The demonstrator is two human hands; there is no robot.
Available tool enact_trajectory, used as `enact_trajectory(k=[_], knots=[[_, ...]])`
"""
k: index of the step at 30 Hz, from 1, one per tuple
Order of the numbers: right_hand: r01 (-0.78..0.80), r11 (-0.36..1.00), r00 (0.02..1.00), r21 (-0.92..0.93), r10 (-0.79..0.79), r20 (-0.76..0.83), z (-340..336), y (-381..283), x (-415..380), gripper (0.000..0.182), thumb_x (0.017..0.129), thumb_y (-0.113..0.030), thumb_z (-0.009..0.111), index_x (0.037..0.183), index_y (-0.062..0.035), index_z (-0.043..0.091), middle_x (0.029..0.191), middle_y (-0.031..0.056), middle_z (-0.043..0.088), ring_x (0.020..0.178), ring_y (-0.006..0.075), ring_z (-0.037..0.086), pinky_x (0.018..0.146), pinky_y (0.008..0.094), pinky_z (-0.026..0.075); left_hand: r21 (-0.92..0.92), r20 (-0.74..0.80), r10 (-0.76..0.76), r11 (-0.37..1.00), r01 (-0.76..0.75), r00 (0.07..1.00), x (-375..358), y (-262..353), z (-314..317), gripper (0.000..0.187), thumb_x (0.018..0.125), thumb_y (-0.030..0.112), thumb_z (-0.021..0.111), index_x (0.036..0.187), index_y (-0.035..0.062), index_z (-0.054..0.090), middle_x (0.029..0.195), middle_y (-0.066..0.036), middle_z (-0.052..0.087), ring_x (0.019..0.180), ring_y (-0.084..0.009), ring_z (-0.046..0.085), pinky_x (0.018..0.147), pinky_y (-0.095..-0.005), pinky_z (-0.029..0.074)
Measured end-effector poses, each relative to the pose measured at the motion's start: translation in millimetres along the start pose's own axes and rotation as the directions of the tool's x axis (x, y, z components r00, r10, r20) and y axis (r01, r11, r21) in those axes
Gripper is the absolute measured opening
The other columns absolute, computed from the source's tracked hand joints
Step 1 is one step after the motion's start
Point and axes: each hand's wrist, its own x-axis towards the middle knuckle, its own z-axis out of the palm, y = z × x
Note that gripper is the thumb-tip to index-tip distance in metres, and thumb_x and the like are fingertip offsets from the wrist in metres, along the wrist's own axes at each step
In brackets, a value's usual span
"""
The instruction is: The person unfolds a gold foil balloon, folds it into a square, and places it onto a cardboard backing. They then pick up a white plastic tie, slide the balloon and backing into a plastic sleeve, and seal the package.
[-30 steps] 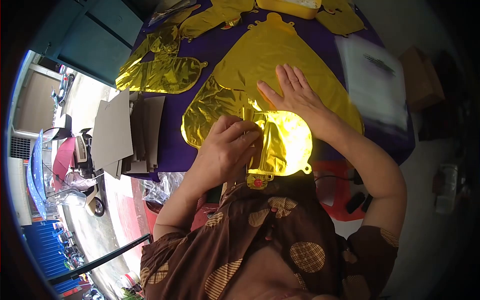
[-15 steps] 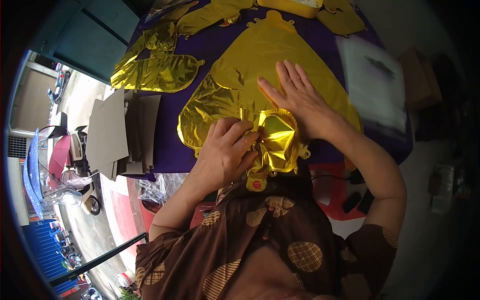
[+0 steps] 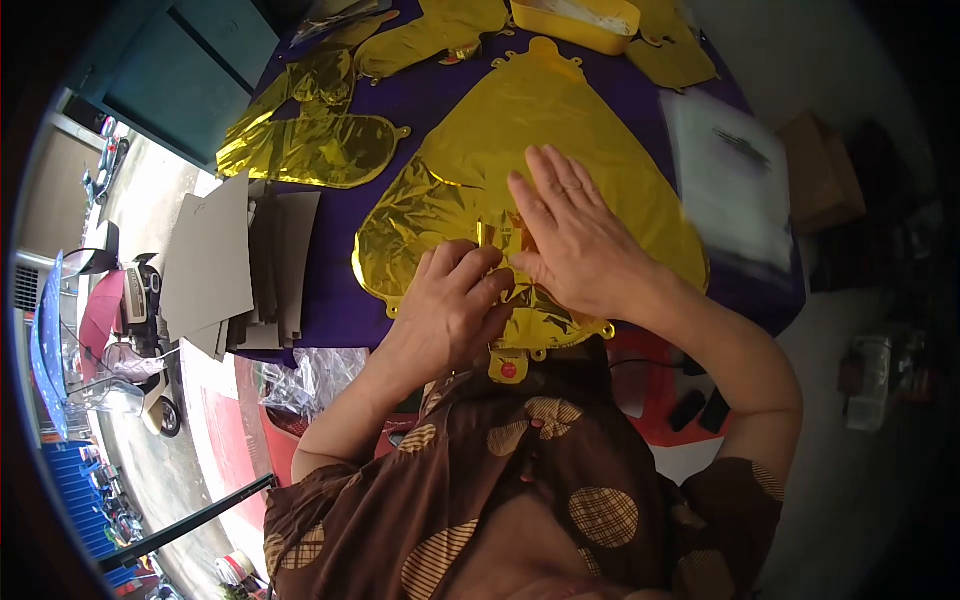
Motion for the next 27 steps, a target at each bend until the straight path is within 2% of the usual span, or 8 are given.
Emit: enact_trajectory(k=[8, 13, 16, 18, 20, 23, 26, 27], knots=[[-0.074, 0.992, 0.985, -0.101, 0.089, 0.150, 24.9, 9.2, -3.8, 0.082, 0.098, -0.058, 0.042, 0.153, 0.0007, 0.028, 0.155, 0.0349, 0.022, 0.149, 0.0447, 0.016, 0.122, 0.0527, 0.005, -0.001, -0.008, -0.009, 1.000, 0.009, 1.000, -1.1, -0.3, 0.8, 0.038, 0.074, 0.010, 0.077, 0.110, 0.0034, 0.066, 0.116, -0.011, 0.061, 0.108, -0.0328, 0.056, 0.090, -0.0436, 0.048], [-0.066, 0.986, 0.975, -0.153, 0.096, 0.202, 22.7, 8.9, -2.8, 0.084, 0.098, -0.061, 0.040, 0.154, 0.0003, 0.026, 0.156, 0.0346, 0.019, 0.149, 0.0448, 0.013, 0.122, 0.0526, 0.002, -0.031, -0.004, 0.000, 1.000, 0.000, 1.000, -3.2, -2.2, 0.2, 0.039, 0.074, 0.012, 0.075, 0.111, 0.0026, 0.066, 0.119, -0.012, 0.059, 0.110, -0.0334, 0.054, 0.091, -0.0435, 0.046], [-0.078, 0.990, 0.973, -0.117, 0.101, 0.209, 21.5, 9.0, -1.7, 0.085, 0.099, -0.062, 0.037, 0.154, 0.0005, 0.025, 0.156, 0.0352, 0.018, 0.150, 0.0455, 0.011, 0.123, 0.0521, 0.002, -0.093, -0.184, -0.072, 0.994, 0.056, 0.980, -5.1, -10.0, -7.9, 0.038, 0.076, 0.010, 0.074, 0.112, 0.0017, 0.065, 0.121, -0.016, 0.059, 0.112, -0.0365, 0.054, 0.092, -0.0461, 0.045], [-0.082, 0.992, 0.972, -0.094, 0.100, 0.214, 22.6, 8.3, -1.8, 0.085, 0.099, -0.063, 0.035, 0.154, 0.0009, 0.025, 0.156, 0.0355, 0.018, 0.150, 0.0459, 0.011, 0.123, 0.0517, 0.002, 0.052, -0.363, -0.197, 0.972, 0.230, 0.911, -6.0, -29.5, -11.8, 0.035, 0.078, 0.006, 0.071, 0.111, 0.0006, 0.065, 0.117, -0.019, 0.061, 0.104, -0.0386, 0.056, 0.089, -0.0484, 0.045], [-0.077, 0.992, 0.970, -0.102, 0.098, 0.221, 23.6, 9.9, -1.6, 0.085, 0.099, -0.063, 0.034, 0.154, 0.0014, 0.025, 0.157, 0.0356, 0.018, 0.150, 0.0460, 0.010, 0.123, 0.0513, 0.002, 0.347, -0.401, -0.165, 0.883, 0.316, 0.901, -10.4, -55.8, -15.4, 0.027, 0.082, 0.010, 0.066, 0.105, -0.0015, 0.064, 0.112, -0.020, 0.063, 0.099, -0.0379, 0.057, 0.085, -0.0488, 0.045], [-0.073, 0.991, 0.970, -0.110, 0.097, 0.224, 23.8, 10.0, -1.4, 0.086, 0.099, -0.064, 0.033, 0.154, 0.0021, 0.025, 0.156, 0.0354, 0.019, 0.149, 0.0462, 0.011, 0.123, 0.0513, 0.002, 0.440, -0.317, -0.511, 0.667, 0.601, 0.799, -3.8, -65.5, -24.5, 0.026, 0.084, 0.018, 0.061, 0.100, -0.0027, 0.063, 0.109, -0.021, 0.064, 0.097, -0.0382, 0.058, 0.083, -0.0497, 0.044], [-0.069, 0.990, 0.971, -0.120, 0.095, 0.220, 23.5, 10.0, -1.4, 0.086, 0.099, -0.064, 0.033, 0.154, 0.0020, 0.026, 0.156, 0.0357, 0.019, 0.149, 0.0461, 0.012, 0.123, 0.0511, 0.002, 0.508, -0.344, -0.499, 0.614, 0.604, 0.796, 5.0, -67.8, -23.1, 0.029, 0.085, 0.026, 0.059, 0.096, -0.0014, 0.063, 0.103, -0.021, 0.067, 0.095, -0.0396, 0.060, 0.084, -0.0501, 0.044], [-0.068, 0.990, 0.974, -0.121, 0.092, 0.206, 24.2, 9.9, -1.8, 0.085, 0.099, -0.063, 0.034, 0.153, 0.0024, 0.027, 0.156, 0.0358, 0.020, 0.149, 0.0462, 0.013, 0.123, 0.0510, 0.003, 0.499, -0.313, -0.536, 0.610, 0.616, 0.784, 7.7, -69.1, -24.2, 0.029, 0.085, 0.026, 0.060, 0.096, -0.0013, 0.063, 0.100, -0.020, 0.067, 0.094, -0.0397, 0.061, 0.084, -0.0503, 0.044]])
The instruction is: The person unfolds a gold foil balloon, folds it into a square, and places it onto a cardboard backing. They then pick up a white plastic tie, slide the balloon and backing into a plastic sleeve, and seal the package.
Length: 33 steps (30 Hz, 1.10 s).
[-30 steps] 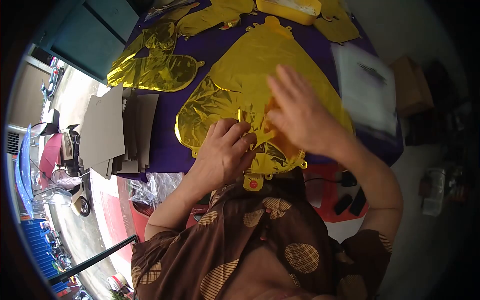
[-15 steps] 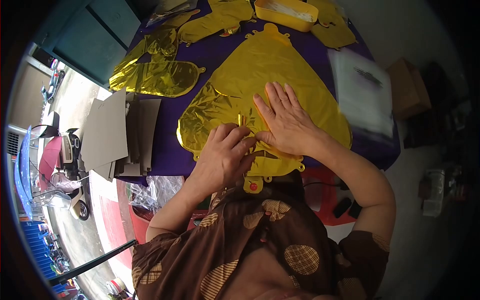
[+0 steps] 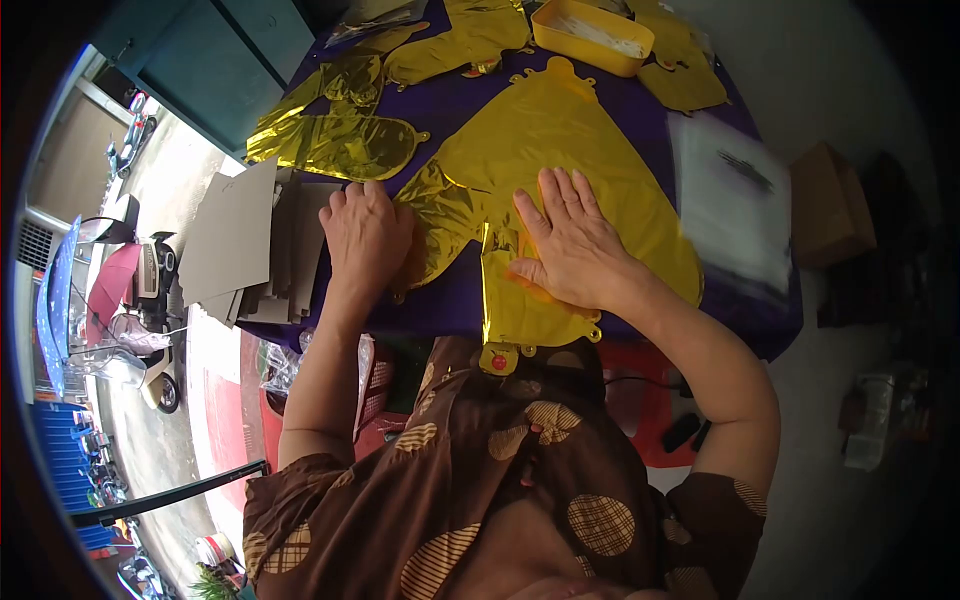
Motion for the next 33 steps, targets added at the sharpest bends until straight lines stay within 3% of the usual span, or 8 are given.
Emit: enact_trajectory(k=[11, 15, 22, 26, 28, 31, 32, 33], knots=[[-0.005, 1.000, 1.000, 0.001, 0.005, 0.012, 0.3, -0.4, 0.8, 0.085, 0.099, -0.064, 0.032, 0.154, 0.0012, 0.026, 0.156, 0.0362, 0.020, 0.149, 0.0465, 0.011, 0.123, 0.0505, 0.001, -0.406, 0.349, -0.091, 0.883, 0.238, 0.933, 34.7, -8.7, -9.3, 0.023, 0.080, 0.021, 0.064, 0.085, -0.0015, 0.067, 0.079, -0.022, 0.068, 0.075, -0.0348, 0.068, 0.070, -0.0422, 0.049], [0.003, 1.000, 1.000, 0.011, -0.003, -0.013, 1.3, -0.5, 0.6, 0.084, 0.099, -0.062, 0.035, 0.153, 0.0017, 0.028, 0.155, 0.0365, 0.021, 0.149, 0.0467, 0.013, 0.123, 0.0508, 0.002, -0.607, 0.470, -0.055, 0.704, 0.368, 0.881, 50.0, -8.0, -22.6, 0.022, 0.079, 0.018, 0.068, 0.084, -0.0030, 0.066, 0.071, -0.009, 0.063, 0.066, -0.0167, 0.060, 0.062, -0.0336, 0.048], [0.019, 0.999, 0.994, 0.030, -0.016, -0.109, 6.5, 0.0, 0.6, 0.082, 0.098, -0.061, 0.040, 0.148, 0.0037, 0.034, 0.151, 0.0377, 0.028, 0.146, 0.0486, 0.020, 0.122, 0.0519, 0.008, -0.589, 0.572, 0.018, 0.705, 0.395, 0.820, 68.7, 23.0, -51.6, 0.017, 0.084, 0.019, 0.068, 0.084, 0.0026, 0.064, 0.073, 0.001, 0.056, 0.068, -0.0090, 0.053, 0.061, -0.0278, 0.044], [0.024, 1.000, 0.996, 0.010, -0.023, -0.089, -0.4, 0.4, 1.4, 0.082, 0.096, -0.061, 0.043, 0.148, 0.0015, 0.036, 0.147, 0.0373, 0.034, 0.142, 0.0511, 0.025, 0.121, 0.0537, 0.011, -0.725, 0.458, 0.286, 0.668, 0.168, 0.842, 71.0, 54.3, -64.1, 0.020, 0.088, 0.021, 0.066, 0.091, 0.0012, 0.065, 0.077, -0.004, 0.062, 0.067, -0.0099, 0.056, 0.061, -0.0282, 0.047], [0.013, 0.999, 0.996, 0.031, -0.010, -0.092, -1.9, -1.0, 2.2, 0.072, 0.096, -0.056, 0.045, 0.144, -0.0019, 0.045, 0.147, 0.0321, 0.039, 0.142, 0.0465, 0.029, 0.121, 0.0527, 0.012, -0.839, 0.348, 0.487, 0.543, 0.035, 0.801, 62.6, 70.0, -63.9, 0.021, 0.090, 0.018, 0.062, 0.096, -0.0022, 0.065, 0.082, -0.009, 0.069, 0.066, -0.0142, 0.061, 0.061, -0.0300, 0.049], [0.117, 0.987, 0.993, 0.113, -0.112, -0.047, -13.6, 2.8, 3.1, 0.057, 0.096, -0.048, 0.047, 0.140, -0.0115, 0.052, 0.148, 0.0200, 0.044, 0.142, 0.0386, 0.033, 0.120, 0.0522, 0.015, -0.941, 0.326, 0.588, 0.121, 0.318, 0.741, 64.2, 67.6, -53.6, 0.019, 0.094, 0.014, 0.059, 0.102, -0.0027, 0.064, 0.092, -0.013, 0.071, 0.069, -0.0189, 0.067, 0.066, -0.0316, 0.052], [0.166, 0.974, 0.986, 0.151, -0.164, -0.030, -17.0, 4.7, 3.7, 0.053, 0.096, -0.045, 0.048, 0.139, -0.0155, 0.053, 0.149, 0.0153, 0.046, 0.141, 0.0359, 0.035, 0.120, 0.0522, 0.016, -0.952, 0.296, 0.529, 0.102, 0.287, 0.795, 73.2, 49.5, -30.2, 0.019, 0.098, 0.011, 0.053, 0.107, -0.0040, 0.062, 0.102, -0.018, 0.070, 0.078, -0.0285, 0.069, 0.074, -0.0357, 0.054], [0.124, 0.991, 0.985, -0.039, -0.128, -0.115, -1.5, 2.7, 2.4, 0.046, 0.095, -0.040, 0.048, 0.138, -0.0235, 0.054, 0.147, 0.0051, 0.050, 0.140, 0.0304, 0.038, 0.119, 0.0527, 0.018, -0.952, 0.176, 0.436, 0.304, 0.040, 0.883, 78.3, 40.8, -9.4, 0.021, 0.100, 0.013, 0.052, 0.107, -0.0043, 0.062, 0.101, -0.016, 0.070, 0.085, -0.0290, 0.069, 0.078, -0.0357, 0.054]])
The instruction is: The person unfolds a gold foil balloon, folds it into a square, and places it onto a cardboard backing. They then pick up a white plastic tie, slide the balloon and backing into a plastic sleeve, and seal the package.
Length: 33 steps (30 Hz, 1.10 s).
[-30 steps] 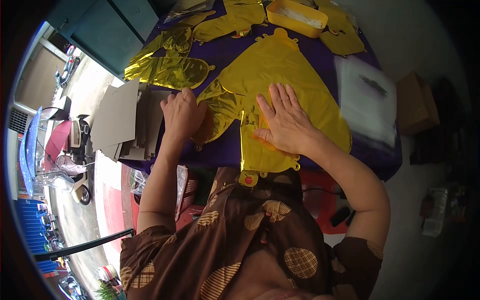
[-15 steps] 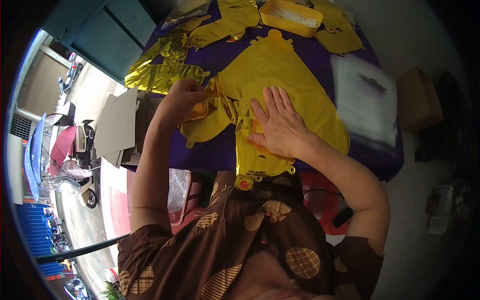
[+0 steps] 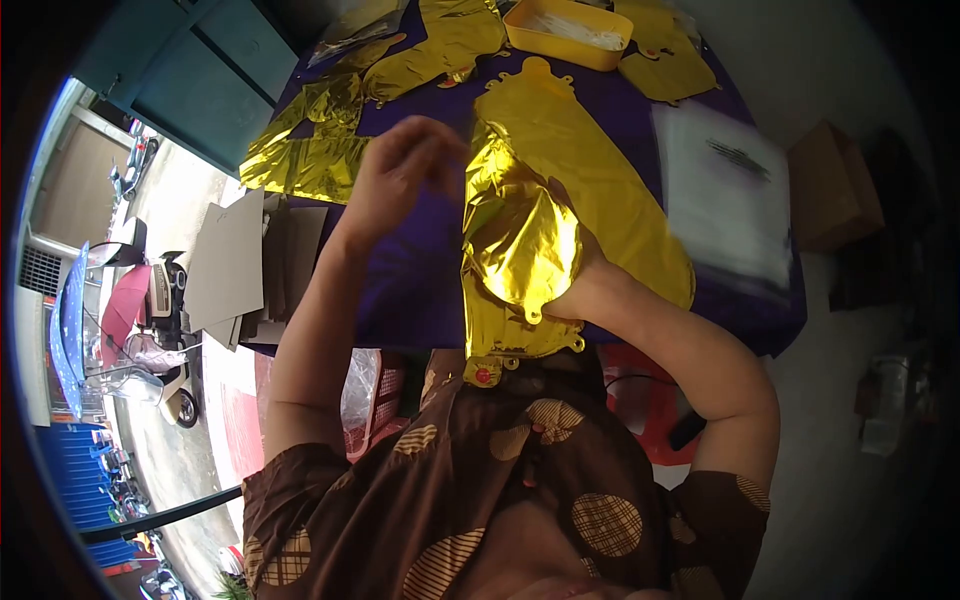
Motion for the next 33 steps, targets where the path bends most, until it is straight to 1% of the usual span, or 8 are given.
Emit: enact_trajectory(k=[2, 6, 7, 12, 18, 27, 30, 33], knots=[[0.005, 0.999, 0.999, 0.049, -0.003, -0.041, 1.1, 1.4, 0.2, 0.047, 0.095, -0.040, 0.047, 0.139, -0.0218, 0.053, 0.146, 0.0068, 0.050, 0.140, 0.0318, 0.038, 0.118, 0.0537, 0.018, 0.581, -0.196, 0.289, 0.804, -0.126, 0.937, 3.5, -29.6, -2.6, 0.025, 0.103, 0.017, 0.049, 0.108, -0.0048, 0.061, 0.098, -0.014, 0.070, 0.099, -0.0299, 0.068, 0.086, -0.0358, 0.054], [0.010, 0.999, 0.999, 0.048, -0.008, -0.036, 6.3, 3.3, 2.6, 0.053, 0.093, -0.043, 0.051, 0.142, -0.0222, 0.049, 0.150, 0.0088, 0.046, 0.141, 0.0337, 0.035, 0.119, 0.0543, 0.017, 0.650, 0.110, 0.173, 0.733, -0.203, 0.979, -4.2, -34.5, 13.1, 0.051, 0.105, 0.030, 0.046, 0.144, -0.0027, 0.042, 0.152, -0.023, 0.039, 0.145, -0.0353, 0.034, 0.118, -0.0400, 0.030], [0.007, 0.999, 1.000, 0.032, -0.006, -0.014, 5.6, 2.0, 2.6, 0.057, 0.093, -0.046, 0.049, 0.145, -0.0229, 0.046, 0.152, 0.0087, 0.042, 0.143, 0.0335, 0.033, 0.119, 0.0550, 0.015, 0.629, 0.213, 0.038, 0.760, -0.167, 0.976, -2.2, -30.0, 16.5, 0.067, 0.106, 0.043, 0.039, 0.156, 0.0004, 0.022, 0.164, -0.019, 0.015, 0.153, -0.0318, 0.008, 0.124, -0.0413, 0.010], [0.035, 0.975, 0.991, -0.220, -0.005, 0.136, 6.6, 3.4, 0.1, 0.074, 0.091, -0.063, 0.041, 0.154, -0.0258, 0.032, 0.162, 0.0080, 0.028, 0.150, 0.0319, 0.021, 0.121, 0.0576, 0.009, 0.749, 0.374, 0.038, 0.577, -0.326, 0.927, 1.8, -34.0, 33.1, 0.078, 0.103, 0.059, 0.023, 0.157, 0.0016, 0.017, 0.164, -0.019, 0.015, 0.153, -0.0312, 0.006, 0.125, -0.0454, 0.002], [-0.045, 0.995, 0.986, -0.087, 0.058, 0.154, -8.4, 0.4, 1.8, 0.062, 0.097, -0.058, 0.035, 0.150, -0.0275, 0.038, 0.159, 0.0022, 0.034, 0.149, 0.0282, 0.025, 0.123, 0.0546, 0.006, 0.832, 0.412, 0.038, 0.390, -0.394, 0.910, 0.1, -37.1, 35.7, 0.090, 0.098, 0.070, 0.024, 0.157, 0.0025, 0.018, 0.163, -0.020, 0.019, 0.153, -0.0322, 0.010, 0.123, -0.0535, 0.002], [-0.097, 0.959, 0.995, 0.267, 0.100, 0.002, -10.4, 15.9, -6.9, 0.061, 0.087, -0.034, 0.060, 0.140, -0.0053, 0.049, 0.153, 0.0270, 0.031, 0.146, 0.0497, 0.017, 0.116, 0.0619, 0.018, 0.837, 0.404, 0.110, 0.357, -0.415, 0.908, -0.2, -46.9, 34.8, 0.116, 0.078, 0.088, 0.037, 0.157, 0.0046, 0.019, 0.162, -0.019, 0.021, 0.152, -0.0331, 0.016, 0.120, -0.0624, 0.007], [-0.130, 0.985, 0.972, 0.109, 0.149, -0.182, -41.4, 34.9, -26.7, 0.042, 0.087, -0.020, 0.061, 0.124, 0.0013, 0.062, 0.146, 0.0264, 0.044, 0.140, 0.0466, 0.032, 0.117, 0.0522, 0.025, 0.844, 0.385, 0.092, 0.367, -0.391, 0.918, -2.9, -41.8, 38.4, 0.126, 0.069, 0.093, 0.044, 0.157, 0.0047, 0.020, 0.162, -0.018, 0.022, 0.152, -0.0331, 0.017, 0.119, -0.0635, 0.009], [-0.346, 0.875, 0.899, 0.340, 0.413, -0.148, -76.9, 40.7, -63.3, 0.034, 0.086, -0.016, 0.064, 0.114, 0.0027, 0.064, 0.123, 0.0273, 0.060, 0.118, 0.0423, 0.055, 0.103, 0.0469, 0.043, 0.843, 0.380, 0.109, 0.368, -0.392, 0.919, -5.3, -41.0, 38.6, 0.134, 0.062, 0.096, 0.047, 0.156, 0.0044, 0.021, 0.161, -0.019, 0.023, 0.151, -0.0337, 0.018, 0.119, -0.0644, 0.011]])
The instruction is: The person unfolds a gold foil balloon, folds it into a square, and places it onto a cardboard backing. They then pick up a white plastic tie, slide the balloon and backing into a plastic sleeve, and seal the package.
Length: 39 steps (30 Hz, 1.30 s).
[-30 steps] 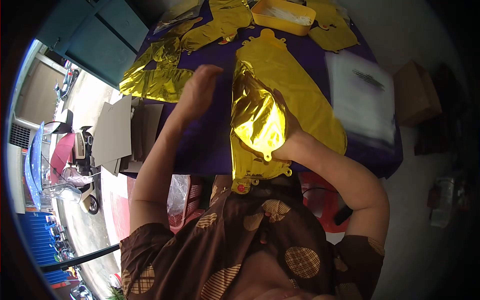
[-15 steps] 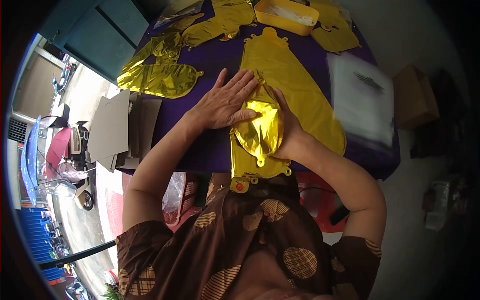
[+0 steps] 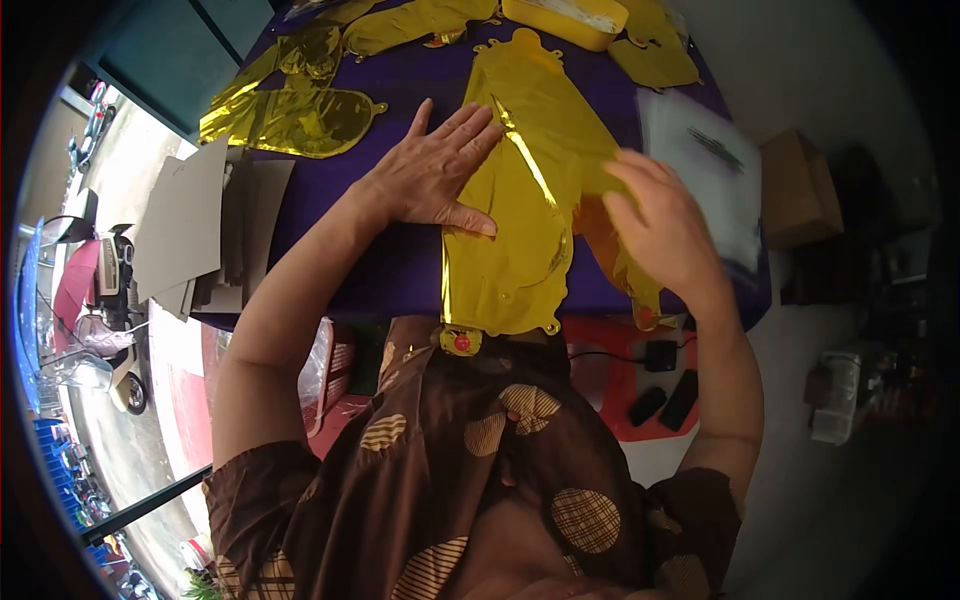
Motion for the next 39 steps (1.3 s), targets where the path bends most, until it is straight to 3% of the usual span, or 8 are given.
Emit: enact_trajectory(k=[5, 11, 18, 24, 30, 33, 35, 39], knots=[[-0.492, 0.791, 0.825, -0.364, 0.557, 0.096, -31.8, -14.2, -45.1, 0.034, 0.092, -0.029, 0.062, 0.082, 0.0033, 0.063, 0.089, 0.0231, 0.069, 0.080, 0.0429, 0.066, 0.071, 0.0501, 0.052, -0.031, 0.003, -0.020, 0.999, 0.020, 1.000, -1.0, 0.1, 2.7, 0.135, 0.057, 0.098, 0.049, 0.158, 0.0127, 0.021, 0.161, -0.019, 0.023, 0.151, -0.0346, 0.019, 0.119, -0.0648, 0.010], [-0.516, 0.698, 0.820, -0.497, 0.571, -0.050, 2.3, -1.9, -79.1, 0.041, 0.092, -0.039, 0.063, 0.088, 0.0023, 0.060, 0.086, 0.0267, 0.067, 0.079, 0.0439, 0.067, 0.069, 0.0514, 0.053, -0.065, 0.007, -0.027, 0.998, 0.027, 1.000, -1.5, 0.6, 1.1, 0.129, 0.057, 0.097, 0.053, 0.158, 0.0219, 0.024, 0.161, -0.020, 0.023, 0.150, -0.0349, 0.019, 0.119, -0.0651, 0.009], [-0.487, 0.784, 0.872, -0.385, 0.463, -0.160, 24.4, 16.5, -89.1, 0.023, 0.093, -0.022, 0.063, 0.092, -0.0003, 0.057, 0.084, 0.0223, 0.066, 0.073, 0.0418, 0.065, 0.068, 0.0499, 0.051, -0.082, -0.003, -0.036, 0.996, 0.036, 0.999, -2.3, 1.5, 1.6, 0.127, 0.057, 0.095, 0.056, 0.157, 0.0210, 0.029, 0.160, -0.020, 0.024, 0.150, -0.0341, 0.020, 0.120, -0.0638, 0.009], [-0.476, 0.750, 0.750, 0.460, 0.619, -0.233, 5.3, -6.7, -62.5, 0.023, 0.091, 0.001, 0.059, 0.114, 0.0012, 0.055, 0.077, 0.0083, 0.059, 0.067, 0.0164, 0.058, 0.059, 0.0312, 0.046, -0.110, 0.011, -0.038, 0.993, 0.039, 0.999, -3.4, 1.5, -0.9, 0.126, 0.058, 0.094, 0.058, 0.156, 0.0197, 0.030, 0.160, -0.020, 0.026, 0.150, -0.0342, 0.020, 0.120, -0.0636, 0.009], [-0.126, 0.944, 0.900, 0.306, 0.238, -0.364, 12.9, -62.7, -29.4, 0.040, 0.091, 0.004, 0.057, 0.130, -0.0032, 0.052, 0.083, 0.0069, 0.060, 0.069, 0.0125, 0.058, 0.062, 0.0289, 0.049, -0.135, -0.003, -0.031, 0.990, 0.030, 1.000, -4.5, 1.6, -3.7, 0.123, 0.059, 0.091, 0.061, 0.155, 0.0184, 0.033, 0.160, -0.019, 0.025, 0.151, -0.0331, 0.019, 0.120, -0.0635, 0.010], [0.092, 0.991, 0.970, 0.102, -0.066, -0.234, 33.5, -89.4, -19.9, 0.047, 0.085, 0.006, 0.061, 0.130, -0.0009, 0.051, 0.097, 0.0179, 0.065, 0.085, 0.0346, 0.066, 0.077, 0.0431, 0.053, -0.146, -0.026, -0.032, 0.989, 0.028, 0.999, -4.4, 2.3, -1.5, 0.121, 0.058, 0.083, 0.069, 0.154, 0.0180, 0.034, 0.160, -0.019, 0.025, 0.151, -0.0321, 0.019, 0.120, -0.0632, 0.010], [0.287, 0.953, 0.957, 0.094, -0.281, -0.069, 42.9, -91.4, -15.2, 0.056, 0.081, 0.001, 0.068, 0.134, -0.0012, 0.049, 0.097, 0.0160, 0.065, 0.089, 0.0336, 0.064, 0.081, 0.0422, 0.051, -0.083, 0.009, -0.028, 0.996, 0.029, 1.000, -3.1, 0.9, -1.5, 0.122, 0.056, 0.078, 0.074, 0.154, 0.0178, 0.033, 0.161, -0.019, 0.025, 0.151, -0.0312, 0.019, 0.120, -0.0630, 0.011], [0.480, 0.820, 0.867, 0.312, -0.497, -0.027, 23.1, -52.0, -8.4, 0.030, 0.088, -0.006, 0.064, 0.117, 0.0027, 0.062, 0.098, 0.0177, 0.068, 0.082, 0.0310, 0.066, 0.076, 0.0407, 0.053, -0.048, -0.025, -0.019, 0.999, 0.018, 1.000, -2.6, -2.4, 3.1, 0.130, 0.048, 0.073, 0.080, 0.156, 0.0206, 0.031, 0.161, -0.017, 0.025, 0.151, -0.0303, 0.020, 0.120, -0.0631, 0.012]])
